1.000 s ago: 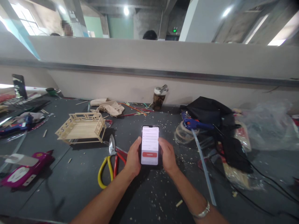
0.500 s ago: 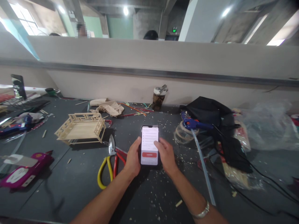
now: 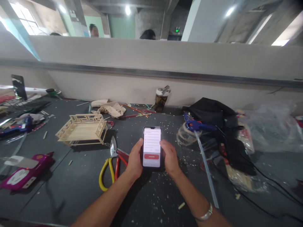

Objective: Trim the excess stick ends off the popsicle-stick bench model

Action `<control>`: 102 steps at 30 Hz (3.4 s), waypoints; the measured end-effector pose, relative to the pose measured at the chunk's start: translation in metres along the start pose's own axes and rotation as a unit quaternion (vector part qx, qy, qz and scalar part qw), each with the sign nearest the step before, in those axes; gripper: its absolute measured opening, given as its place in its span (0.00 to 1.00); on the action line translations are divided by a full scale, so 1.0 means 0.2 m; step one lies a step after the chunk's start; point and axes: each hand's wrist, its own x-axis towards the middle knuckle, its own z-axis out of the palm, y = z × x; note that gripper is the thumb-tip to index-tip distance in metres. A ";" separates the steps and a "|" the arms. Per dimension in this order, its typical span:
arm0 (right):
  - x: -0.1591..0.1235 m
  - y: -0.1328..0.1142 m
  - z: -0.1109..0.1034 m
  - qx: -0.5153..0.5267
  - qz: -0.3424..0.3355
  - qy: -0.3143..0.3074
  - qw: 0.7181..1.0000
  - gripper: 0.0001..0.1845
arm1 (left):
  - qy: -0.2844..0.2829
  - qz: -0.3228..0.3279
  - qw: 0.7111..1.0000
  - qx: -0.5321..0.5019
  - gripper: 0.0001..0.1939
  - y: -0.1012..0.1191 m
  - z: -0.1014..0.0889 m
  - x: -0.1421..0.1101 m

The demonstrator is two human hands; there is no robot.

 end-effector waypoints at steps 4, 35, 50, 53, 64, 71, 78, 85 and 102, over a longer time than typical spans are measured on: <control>0.00 0.00 -0.01 -0.016 0.001 -0.017 1.000 0.10 | -0.006 0.001 1.000 0.002 0.21 0.00 0.00 0.00; -0.01 -0.04 0.00 -0.036 0.018 -0.010 0.999 0.12 | -0.005 0.001 1.000 -0.001 0.19 0.00 -0.01 0.00; 0.00 -0.05 0.02 -0.042 0.036 0.031 0.998 0.16 | -0.004 0.003 1.000 0.002 0.18 -0.01 0.00 0.00; 0.00 -0.04 0.02 -0.003 0.035 0.028 0.999 0.15 | -0.001 0.003 1.000 0.003 0.18 -0.01 0.00 0.00; 0.00 -0.01 0.00 -0.002 0.016 0.019 1.000 0.15 | 0.004 -0.006 1.000 0.006 0.21 0.00 0.00 0.00; -0.01 -0.06 0.02 -0.015 0.048 -0.004 0.999 0.10 | -0.017 -0.005 1.000 0.007 0.20 0.00 -0.01 0.00; 0.00 -0.05 0.02 -0.028 0.052 0.028 0.998 0.14 | -0.010 0.003 1.000 0.007 0.18 -0.01 -0.01 0.00; 0.00 -0.02 0.01 0.015 0.035 0.018 0.999 0.15 | -0.009 0.002 1.000 0.006 0.19 -0.01 -0.01 0.00; 0.00 -0.06 0.01 -0.025 0.037 -0.013 0.999 0.08 | -0.009 -0.001 1.000 -0.001 0.20 -0.01 -0.02 0.01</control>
